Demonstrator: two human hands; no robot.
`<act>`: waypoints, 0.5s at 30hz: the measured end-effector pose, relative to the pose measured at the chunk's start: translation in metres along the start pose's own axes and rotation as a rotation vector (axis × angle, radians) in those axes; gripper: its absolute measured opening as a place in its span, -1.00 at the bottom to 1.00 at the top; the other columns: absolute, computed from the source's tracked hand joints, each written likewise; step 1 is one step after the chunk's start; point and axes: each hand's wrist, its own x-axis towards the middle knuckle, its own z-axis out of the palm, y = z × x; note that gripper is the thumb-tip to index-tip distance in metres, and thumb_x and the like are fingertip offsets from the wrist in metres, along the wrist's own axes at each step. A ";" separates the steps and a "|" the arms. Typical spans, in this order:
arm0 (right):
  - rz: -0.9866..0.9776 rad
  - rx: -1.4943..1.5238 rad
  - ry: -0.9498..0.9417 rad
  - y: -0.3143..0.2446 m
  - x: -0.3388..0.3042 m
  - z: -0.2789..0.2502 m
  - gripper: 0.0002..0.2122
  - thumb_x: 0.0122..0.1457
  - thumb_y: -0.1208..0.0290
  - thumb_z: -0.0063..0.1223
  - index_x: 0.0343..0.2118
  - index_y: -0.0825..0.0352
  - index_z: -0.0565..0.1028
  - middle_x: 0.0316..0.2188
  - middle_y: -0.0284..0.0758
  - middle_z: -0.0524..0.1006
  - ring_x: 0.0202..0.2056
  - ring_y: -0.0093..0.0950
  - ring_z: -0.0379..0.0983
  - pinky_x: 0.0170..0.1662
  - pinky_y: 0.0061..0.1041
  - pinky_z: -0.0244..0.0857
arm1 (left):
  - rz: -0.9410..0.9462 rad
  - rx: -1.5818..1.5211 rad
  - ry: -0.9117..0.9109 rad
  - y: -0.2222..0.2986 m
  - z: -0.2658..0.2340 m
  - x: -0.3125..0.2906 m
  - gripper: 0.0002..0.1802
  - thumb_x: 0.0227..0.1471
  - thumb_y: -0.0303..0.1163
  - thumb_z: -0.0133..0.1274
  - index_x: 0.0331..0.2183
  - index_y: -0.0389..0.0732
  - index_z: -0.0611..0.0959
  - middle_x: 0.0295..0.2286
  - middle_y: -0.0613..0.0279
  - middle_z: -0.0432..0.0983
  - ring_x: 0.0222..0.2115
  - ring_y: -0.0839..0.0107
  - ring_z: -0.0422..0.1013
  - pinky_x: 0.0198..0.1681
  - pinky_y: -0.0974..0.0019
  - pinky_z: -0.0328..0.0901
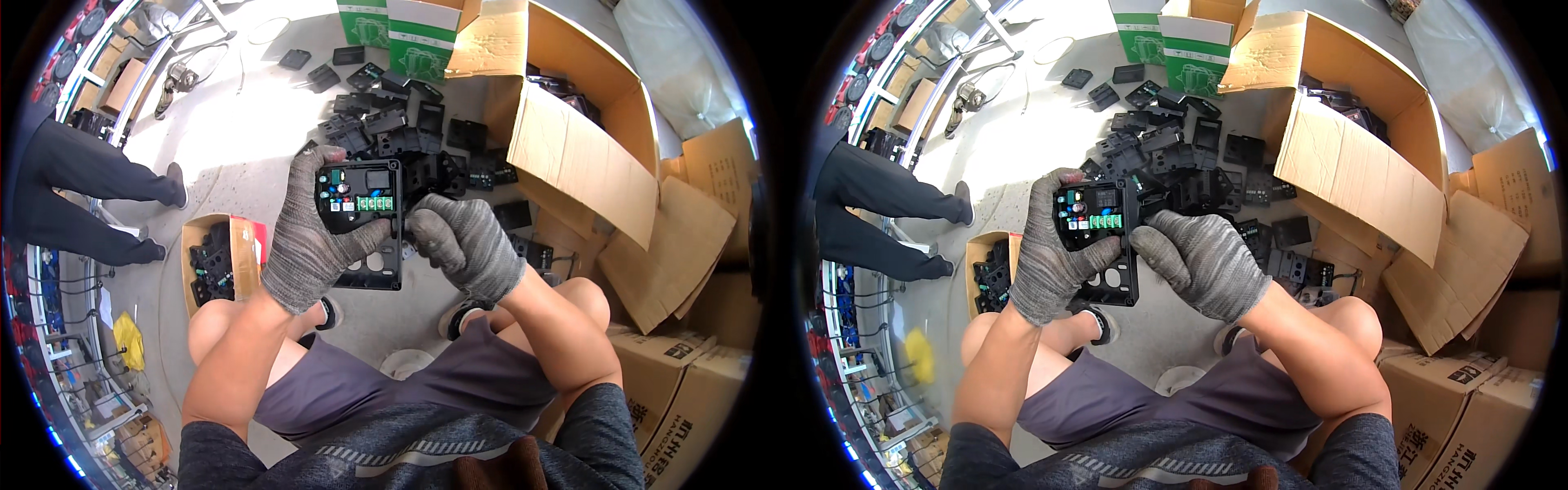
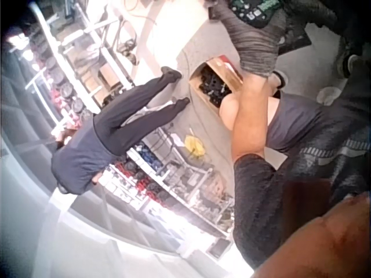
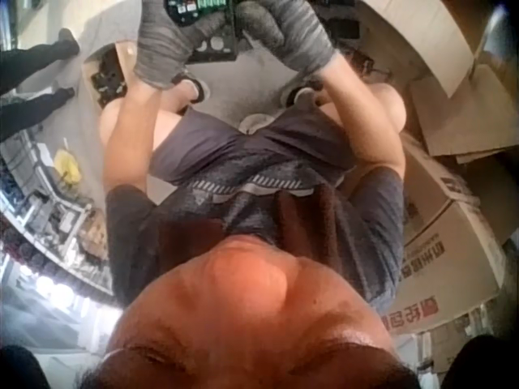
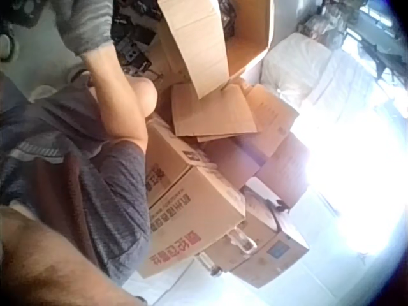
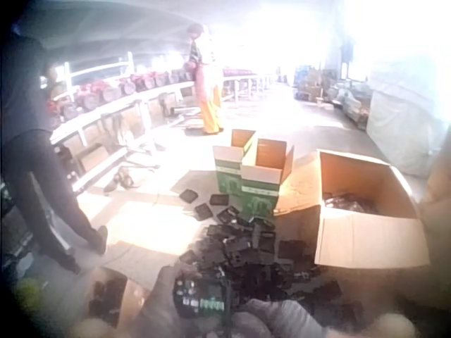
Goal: The person, wearing gloves, picks up black plastic components from a pile on the floor and inserts small circular pieces into the circular openings on the housings.
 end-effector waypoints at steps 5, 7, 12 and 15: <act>-0.273 0.083 0.199 0.005 -0.002 0.008 -0.71 0.14 0.44 0.24 -0.11 0.36 0.45 -0.48 -0.18 0.55 -0.44 -0.24 0.60 -0.39 -0.35 0.47 | -0.079 -0.080 0.000 0.007 0.000 0.001 0.01 -0.26 -0.39 0.48 0.17 -0.17 0.24 0.01 0.08 0.31 -0.01 0.34 0.39 0.04 0.28 0.43; -0.308 -0.058 0.147 0.009 -0.002 0.008 -0.62 0.05 0.53 0.30 -0.07 0.34 0.42 -0.40 -0.20 0.57 -0.42 -0.27 0.61 -0.38 -0.38 0.48 | -0.018 -0.033 -0.011 0.004 -0.001 0.000 0.02 -0.26 -0.39 0.49 0.17 -0.17 0.24 0.00 0.08 0.31 -0.01 0.34 0.39 0.04 0.28 0.43; -0.028 -0.033 0.025 0.002 -0.003 0.006 -0.81 0.27 0.31 0.10 -0.28 0.37 0.51 -0.69 -0.20 0.47 -0.56 -0.33 0.56 -0.43 -0.38 0.41 | 0.101 0.057 -0.082 0.004 -0.006 0.000 0.04 -0.29 -0.40 0.51 0.17 -0.16 0.23 0.02 0.08 0.30 0.00 0.32 0.39 0.05 0.28 0.41; 0.342 0.280 -0.099 -0.011 0.000 0.000 -0.80 0.30 0.31 0.06 -0.25 0.37 0.53 -0.60 -0.19 0.50 -0.53 -0.38 0.55 -0.41 -0.42 0.42 | 0.094 0.080 -0.058 0.006 -0.001 -0.003 0.05 -0.34 -0.43 0.51 0.16 -0.12 0.25 0.00 0.14 0.29 0.01 0.33 0.36 0.10 0.26 0.38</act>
